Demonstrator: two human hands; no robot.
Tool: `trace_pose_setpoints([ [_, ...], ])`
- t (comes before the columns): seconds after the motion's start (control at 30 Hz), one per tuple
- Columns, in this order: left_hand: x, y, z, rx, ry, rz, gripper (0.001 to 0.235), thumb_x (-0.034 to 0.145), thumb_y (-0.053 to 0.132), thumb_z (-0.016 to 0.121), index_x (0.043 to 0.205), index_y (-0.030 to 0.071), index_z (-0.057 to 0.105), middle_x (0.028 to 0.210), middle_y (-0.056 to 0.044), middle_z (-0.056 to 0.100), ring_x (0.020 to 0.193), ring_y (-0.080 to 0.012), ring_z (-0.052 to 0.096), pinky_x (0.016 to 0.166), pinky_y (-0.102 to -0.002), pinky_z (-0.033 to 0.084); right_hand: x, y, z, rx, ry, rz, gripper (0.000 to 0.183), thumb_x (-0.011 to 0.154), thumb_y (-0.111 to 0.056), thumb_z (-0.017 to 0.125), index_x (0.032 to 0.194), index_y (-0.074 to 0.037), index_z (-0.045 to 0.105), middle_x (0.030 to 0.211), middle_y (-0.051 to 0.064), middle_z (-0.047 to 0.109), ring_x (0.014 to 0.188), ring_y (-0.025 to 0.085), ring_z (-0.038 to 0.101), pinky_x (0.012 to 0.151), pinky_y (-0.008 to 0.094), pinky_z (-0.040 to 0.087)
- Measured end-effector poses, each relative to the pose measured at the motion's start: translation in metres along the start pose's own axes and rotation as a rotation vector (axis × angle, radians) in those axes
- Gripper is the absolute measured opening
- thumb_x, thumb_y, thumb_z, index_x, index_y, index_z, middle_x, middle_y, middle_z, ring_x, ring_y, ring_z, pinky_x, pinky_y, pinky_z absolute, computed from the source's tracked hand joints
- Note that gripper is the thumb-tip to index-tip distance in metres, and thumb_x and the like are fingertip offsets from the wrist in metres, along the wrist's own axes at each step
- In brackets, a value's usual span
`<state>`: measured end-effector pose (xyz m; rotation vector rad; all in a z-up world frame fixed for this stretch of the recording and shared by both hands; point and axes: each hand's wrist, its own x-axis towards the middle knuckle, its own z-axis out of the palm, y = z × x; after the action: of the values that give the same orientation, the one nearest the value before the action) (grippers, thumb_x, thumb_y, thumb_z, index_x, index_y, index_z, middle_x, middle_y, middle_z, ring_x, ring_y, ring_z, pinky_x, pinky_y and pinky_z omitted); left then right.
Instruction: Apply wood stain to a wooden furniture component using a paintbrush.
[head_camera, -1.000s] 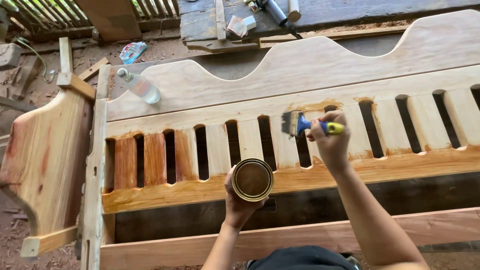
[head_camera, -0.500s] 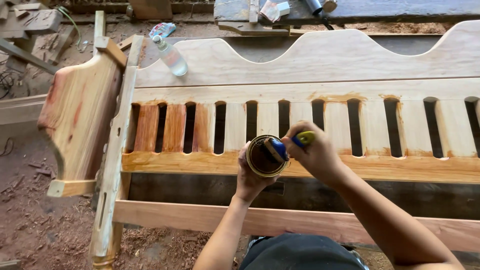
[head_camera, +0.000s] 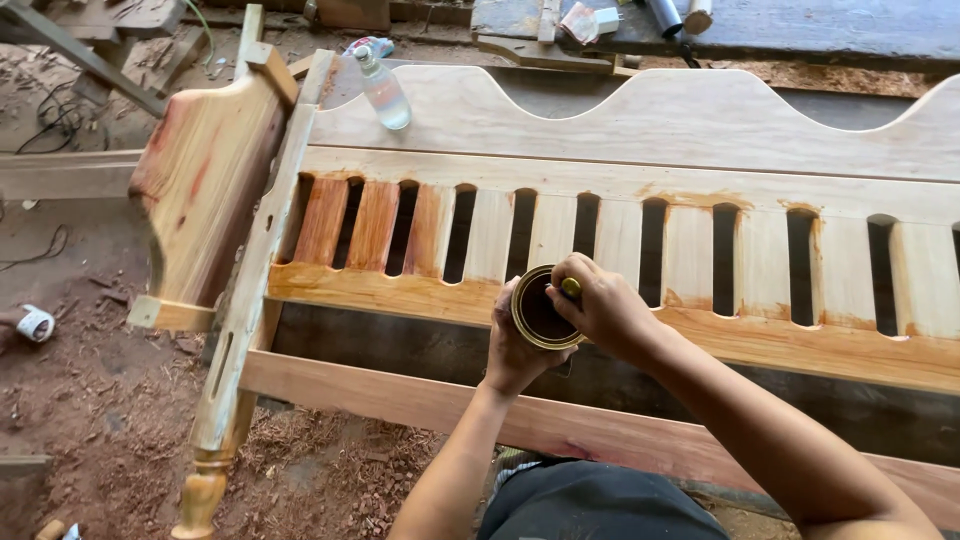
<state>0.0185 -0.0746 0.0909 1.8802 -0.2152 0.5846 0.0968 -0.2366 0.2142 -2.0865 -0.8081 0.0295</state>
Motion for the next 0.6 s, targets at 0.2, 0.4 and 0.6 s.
trace_pose_setpoints([
  [0.2,-0.009,0.001,0.010,0.008,0.062,0.021,0.119,0.063,0.020,0.100,0.154,0.011,0.025,0.144,-0.014,0.049,0.133,-0.0297,0.055,0.115,-0.042,0.048,-0.007,-0.008,-0.024,-0.011,-0.001,0.032,0.021,0.096,-0.023,0.070,0.101,-0.007,0.057,0.098,0.014,0.064,0.081,0.036,0.069,0.066,0.043,0.056],
  [0.4,0.000,0.025,0.023,0.163,0.094,0.074,0.120,0.059,0.026,0.101,0.151,0.008,0.027,0.141,-0.016,0.050,0.131,-0.0325,0.054,0.114,-0.044,0.046,-0.020,-0.015,-0.048,0.052,0.032,0.020,0.021,0.097,-0.022,0.071,0.102,-0.007,0.057,0.097,0.013,0.063,0.078,0.034,0.067,0.068,0.042,0.054],
  [0.6,-0.012,0.029,0.052,0.216,0.080,0.086,0.121,0.059,0.031,0.102,0.151,0.005,0.028,0.141,-0.018,0.050,0.131,-0.0357,0.054,0.114,-0.045,0.046,-0.039,-0.020,-0.085,0.035,0.040,-0.059,0.022,0.096,-0.020,0.072,0.105,-0.007,0.057,0.098,0.014,0.063,0.082,0.034,0.066,0.069,0.042,0.054],
])
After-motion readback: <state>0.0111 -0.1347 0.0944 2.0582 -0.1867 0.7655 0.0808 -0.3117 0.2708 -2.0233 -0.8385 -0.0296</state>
